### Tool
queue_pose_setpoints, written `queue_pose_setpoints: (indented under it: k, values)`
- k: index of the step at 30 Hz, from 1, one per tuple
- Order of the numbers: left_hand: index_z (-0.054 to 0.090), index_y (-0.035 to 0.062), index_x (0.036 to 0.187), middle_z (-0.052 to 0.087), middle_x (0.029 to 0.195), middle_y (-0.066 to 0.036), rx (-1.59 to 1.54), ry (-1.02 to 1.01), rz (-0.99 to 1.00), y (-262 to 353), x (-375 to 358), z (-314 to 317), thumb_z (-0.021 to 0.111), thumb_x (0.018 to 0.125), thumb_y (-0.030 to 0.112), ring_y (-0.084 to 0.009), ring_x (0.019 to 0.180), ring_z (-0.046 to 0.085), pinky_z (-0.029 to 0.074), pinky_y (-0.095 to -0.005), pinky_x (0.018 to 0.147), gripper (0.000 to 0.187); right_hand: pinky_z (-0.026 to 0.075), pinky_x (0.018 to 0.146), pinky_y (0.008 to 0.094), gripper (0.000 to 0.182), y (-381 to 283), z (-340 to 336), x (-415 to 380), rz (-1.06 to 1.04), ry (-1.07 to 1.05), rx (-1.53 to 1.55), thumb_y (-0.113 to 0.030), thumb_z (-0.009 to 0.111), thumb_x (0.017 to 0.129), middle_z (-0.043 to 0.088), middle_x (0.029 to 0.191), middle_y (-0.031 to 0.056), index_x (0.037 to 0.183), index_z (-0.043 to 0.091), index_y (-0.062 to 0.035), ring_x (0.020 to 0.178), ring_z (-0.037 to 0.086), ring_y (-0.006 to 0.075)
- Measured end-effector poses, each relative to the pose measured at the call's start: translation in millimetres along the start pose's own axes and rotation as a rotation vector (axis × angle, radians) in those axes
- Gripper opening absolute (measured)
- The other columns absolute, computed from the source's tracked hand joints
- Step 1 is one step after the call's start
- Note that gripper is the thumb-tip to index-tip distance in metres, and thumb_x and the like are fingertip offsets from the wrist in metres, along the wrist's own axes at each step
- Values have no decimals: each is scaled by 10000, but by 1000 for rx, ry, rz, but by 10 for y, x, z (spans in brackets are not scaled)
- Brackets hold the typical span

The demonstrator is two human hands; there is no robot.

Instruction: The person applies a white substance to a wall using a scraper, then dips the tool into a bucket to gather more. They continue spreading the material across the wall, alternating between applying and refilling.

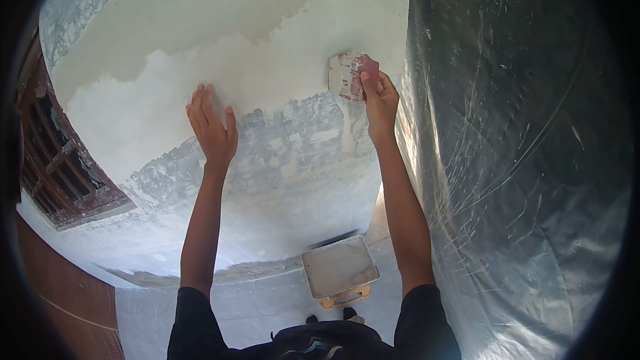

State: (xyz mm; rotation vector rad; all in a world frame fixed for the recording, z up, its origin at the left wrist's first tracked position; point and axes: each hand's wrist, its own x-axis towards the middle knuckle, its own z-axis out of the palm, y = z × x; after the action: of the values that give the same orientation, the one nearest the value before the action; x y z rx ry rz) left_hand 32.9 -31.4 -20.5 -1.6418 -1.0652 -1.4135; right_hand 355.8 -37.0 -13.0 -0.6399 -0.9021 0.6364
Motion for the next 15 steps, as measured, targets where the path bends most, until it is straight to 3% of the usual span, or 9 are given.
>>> queue_pose_setpoints:
  k: [3, 4, 7, 15]
  values:
    - [522, 6, 1362, 517, 1377, -183, -217, -140, 43, 230, -488, 13, 573, 935, 125, -356, 1294, 469, 313, -523, 1134, 447, 511, 855, 255, 339, 327, -264, -406, 161, -89, -66, -156, 677, 975, 717, 1114, 80, 1257, 591, 11, 1005, 653, 105]
    - [577, 7, 1290, 576, 1276, -178, -339, -158, 45, 334, -705, 36, 585, 924, 93, -352, 1200, 521, 387, -499, 1056, 376, 515, 846, 255, 335, 456, -363, -570, 224, -167, -110, -144, 676, 974, 722, 1097, 81, 1260, 590, 8, 995, 658, 107]
    - [616, 10, 1220, 619, 1182, -169, -485, -368, -27, 512, -1518, 113, 629, 881, 59, -346, 1126, 572, 446, -460, 976, 343, 527, 840, 254, 319, 1063, -769, -1095, 345, -336, -216, -109, 667, 965, 731, 1065, 102, 1255, 591, 0, 980, 673, 115]
    - [611, 8, 1141, 635, 1125, -158, -481, -768, -506, 701, -3953, -107, 579, 932, 63, -340, 1086, 583, 470, -432, 940, 218, 559, 789, 299, 313, 2779, -2083, -2893, 644, -298, -673, -187, 691, 921, 751, 978, 145, 1154, 633, 13, 882, 726, 169]
